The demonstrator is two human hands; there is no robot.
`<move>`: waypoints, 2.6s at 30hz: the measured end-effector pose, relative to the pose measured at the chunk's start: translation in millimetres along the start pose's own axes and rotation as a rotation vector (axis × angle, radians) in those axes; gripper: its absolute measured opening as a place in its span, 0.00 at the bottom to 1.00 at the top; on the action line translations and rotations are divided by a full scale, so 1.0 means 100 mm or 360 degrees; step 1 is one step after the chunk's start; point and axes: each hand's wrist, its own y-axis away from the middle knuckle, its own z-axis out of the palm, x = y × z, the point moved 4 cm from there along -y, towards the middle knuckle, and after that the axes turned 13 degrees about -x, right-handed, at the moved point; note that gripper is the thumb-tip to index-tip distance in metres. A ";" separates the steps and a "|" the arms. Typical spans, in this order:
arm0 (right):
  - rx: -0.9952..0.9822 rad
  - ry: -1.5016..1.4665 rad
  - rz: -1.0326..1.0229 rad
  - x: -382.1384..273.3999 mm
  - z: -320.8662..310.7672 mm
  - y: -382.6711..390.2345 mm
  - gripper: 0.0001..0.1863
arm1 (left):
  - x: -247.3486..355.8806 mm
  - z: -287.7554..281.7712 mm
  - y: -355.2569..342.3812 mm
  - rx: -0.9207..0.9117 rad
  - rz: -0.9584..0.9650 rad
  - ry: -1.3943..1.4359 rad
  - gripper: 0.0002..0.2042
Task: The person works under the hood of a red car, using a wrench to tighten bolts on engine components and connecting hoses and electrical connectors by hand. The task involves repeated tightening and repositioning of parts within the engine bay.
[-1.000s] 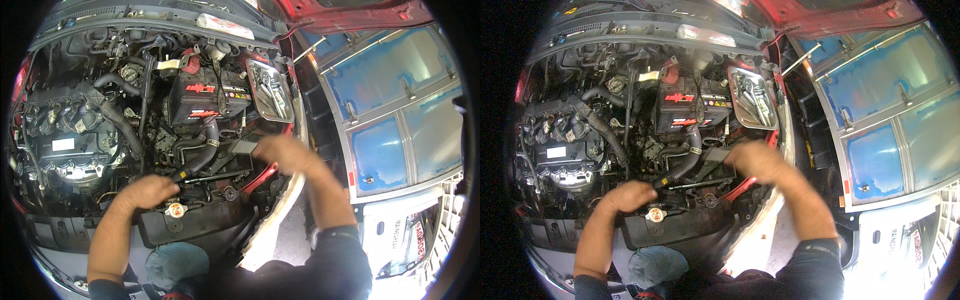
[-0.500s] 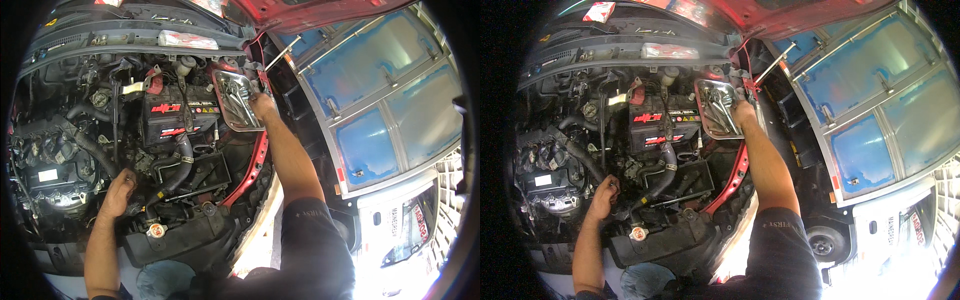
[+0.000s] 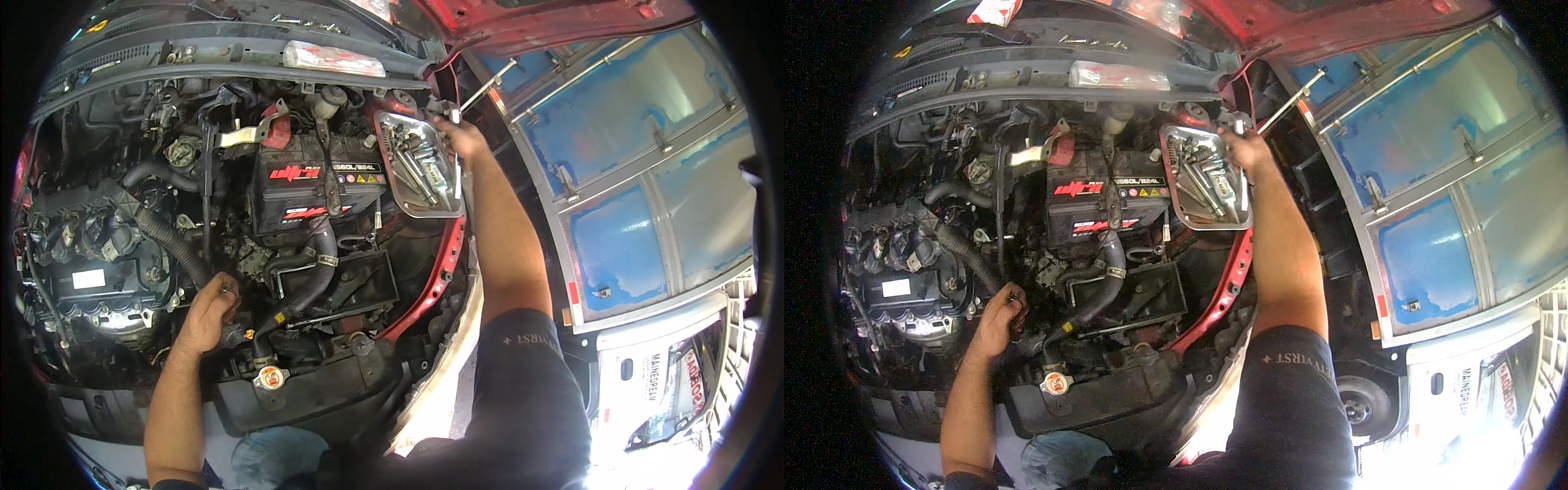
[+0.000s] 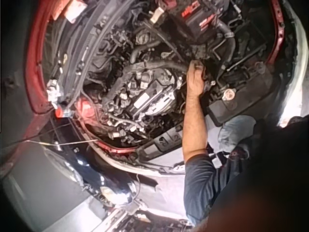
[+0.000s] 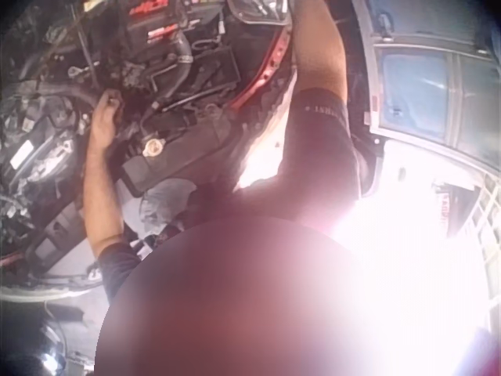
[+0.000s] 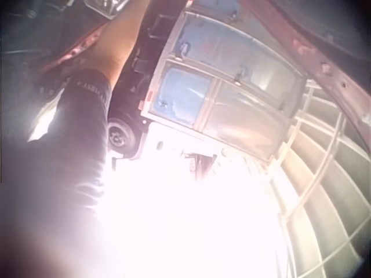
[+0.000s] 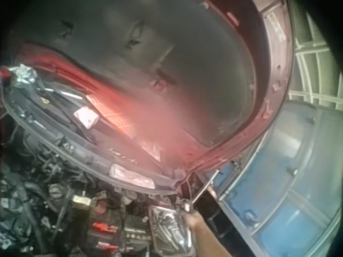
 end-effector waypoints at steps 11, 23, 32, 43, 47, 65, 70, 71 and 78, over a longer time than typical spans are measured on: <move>-0.0077 0.1718 0.0394 0.68 0.16 -0.95 0.20 | 0.05 0.00 0.03 -0.0168 -0.0079 0.0063 0.14; 0.0628 0.1318 -0.0382 -0.11 0.20 0.01 0.18 | -0.03 0.05 -0.08 -0.0144 0.0346 -0.0570 0.16; -0.0119 0.0240 -0.0467 -0.72 2.24 2.45 0.09 | -0.06 0.12 -0.13 -0.0387 0.0175 0.0424 0.15; -0.0073 0.0121 -0.0566 -0.60 3.03 2.59 0.11 | -0.20 0.10 -0.20 -0.0176 0.0159 0.0832 0.16; -0.0175 0.0430 -0.0566 -0.53 3.23 2.65 0.10 | -0.27 0.00 -0.23 -0.0004 0.0045 0.1252 0.16; -0.0657 0.0142 -0.0469 -0.64 3.48 2.43 0.15 | -0.27 -0.01 -0.23 0.0276 0.0085 0.1510 0.13; -0.1068 -0.0298 0.0002 -0.67 3.10 2.53 0.33 | -0.26 -0.05 -0.23 -0.0057 0.0161 0.1434 0.14; -0.1054 -0.0399 0.0034 -0.66 3.02 2.57 0.33 | -0.24 -0.02 -0.23 -0.0149 0.0191 0.1469 0.14; -0.0797 -0.0792 0.0099 -0.56 2.71 2.63 0.26 | -0.18 -0.02 -0.20 -0.0038 0.0387 0.1554 0.16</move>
